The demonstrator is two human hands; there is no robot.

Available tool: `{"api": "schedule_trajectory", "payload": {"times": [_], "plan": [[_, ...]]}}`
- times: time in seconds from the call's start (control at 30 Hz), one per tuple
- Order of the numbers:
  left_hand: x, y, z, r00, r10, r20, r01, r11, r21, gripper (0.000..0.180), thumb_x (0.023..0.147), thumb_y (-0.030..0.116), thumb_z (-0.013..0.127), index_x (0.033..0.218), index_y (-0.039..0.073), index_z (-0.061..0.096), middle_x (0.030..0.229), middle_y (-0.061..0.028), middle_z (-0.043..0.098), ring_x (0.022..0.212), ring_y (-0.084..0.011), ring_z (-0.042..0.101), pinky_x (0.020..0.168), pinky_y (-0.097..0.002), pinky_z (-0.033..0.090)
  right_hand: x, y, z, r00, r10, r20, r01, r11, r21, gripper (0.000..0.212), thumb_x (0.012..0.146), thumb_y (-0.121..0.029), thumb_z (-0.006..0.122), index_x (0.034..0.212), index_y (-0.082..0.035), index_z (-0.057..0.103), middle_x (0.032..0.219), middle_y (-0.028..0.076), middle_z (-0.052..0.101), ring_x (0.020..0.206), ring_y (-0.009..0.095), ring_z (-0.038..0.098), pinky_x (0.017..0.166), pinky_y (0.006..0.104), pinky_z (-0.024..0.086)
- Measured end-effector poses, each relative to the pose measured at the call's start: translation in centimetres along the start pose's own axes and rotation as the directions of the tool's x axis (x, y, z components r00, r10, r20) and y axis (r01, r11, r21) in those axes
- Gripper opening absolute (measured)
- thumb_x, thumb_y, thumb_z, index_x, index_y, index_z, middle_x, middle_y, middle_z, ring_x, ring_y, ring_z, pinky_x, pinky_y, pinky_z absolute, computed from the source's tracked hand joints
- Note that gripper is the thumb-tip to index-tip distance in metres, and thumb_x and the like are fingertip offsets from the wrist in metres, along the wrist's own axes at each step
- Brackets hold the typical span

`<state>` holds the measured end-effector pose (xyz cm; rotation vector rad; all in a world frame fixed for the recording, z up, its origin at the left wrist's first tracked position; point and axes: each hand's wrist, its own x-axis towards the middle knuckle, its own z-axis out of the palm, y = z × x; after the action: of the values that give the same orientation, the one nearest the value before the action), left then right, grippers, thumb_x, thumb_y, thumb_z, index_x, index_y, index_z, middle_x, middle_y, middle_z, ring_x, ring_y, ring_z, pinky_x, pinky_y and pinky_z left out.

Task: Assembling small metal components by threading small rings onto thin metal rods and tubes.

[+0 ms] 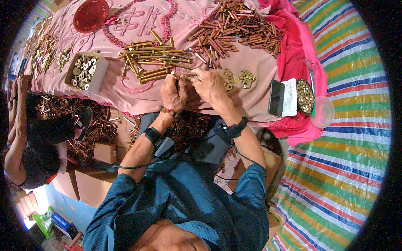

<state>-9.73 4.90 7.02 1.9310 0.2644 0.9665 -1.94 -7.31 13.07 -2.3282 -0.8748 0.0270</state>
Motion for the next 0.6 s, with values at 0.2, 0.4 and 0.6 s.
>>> {"api": "schedule_trajectory", "payload": {"times": [0.2,0.4,0.6], "plan": [[-0.3,0.3,-0.2,1.0,0.018,-0.01,-0.017,0.998,0.059,0.015,0.096,0.012,0.061,0.089,0.003,0.051,0.076,-0.0202,0.052,0.067,-0.0426,0.054,0.058,-0.0485,0.042,0.2,0.5,2.0,0.997,0.031,0.068,-0.022,0.993,-0.117,0.014,0.088,-0.021,0.07,0.098,-0.01,0.069,0.08,0.023,0.068,0.078,0.043,0.067,0.066,0.0516,0.052],[-0.2,0.6,-0.1,0.996,0.084,0.009,-0.084,0.996,-0.007,0.011,0.093,0.008,0.061,0.09,0.003,0.051,0.078,-0.02,0.051,0.071,-0.0426,0.054,0.061,-0.0488,0.042,-0.2,1.5,-0.5,0.886,0.372,0.276,-0.459,0.628,0.628,0.015,0.092,-0.019,0.071,0.092,-0.004,0.068,0.066,0.003,0.063,0.046,0.01,0.053,0.041,0.0258,0.039],[0.2,-0.1,-0.3,0.994,0.064,0.085,-0.061,0.998,-0.028,0.008,0.088,0.004,0.06,0.091,0.004,0.052,0.081,-0.0196,0.054,0.077,-0.0442,0.056,0.063,-0.0491,0.044,0.4,-3.1,-3.0,0.862,0.242,0.446,-0.502,0.28,0.818,0.02,0.095,-0.024,0.07,0.098,-0.006,0.063,0.065,-0.004,0.054,0.042,0.001,0.041,0.034,0.0175,0.03]]}}
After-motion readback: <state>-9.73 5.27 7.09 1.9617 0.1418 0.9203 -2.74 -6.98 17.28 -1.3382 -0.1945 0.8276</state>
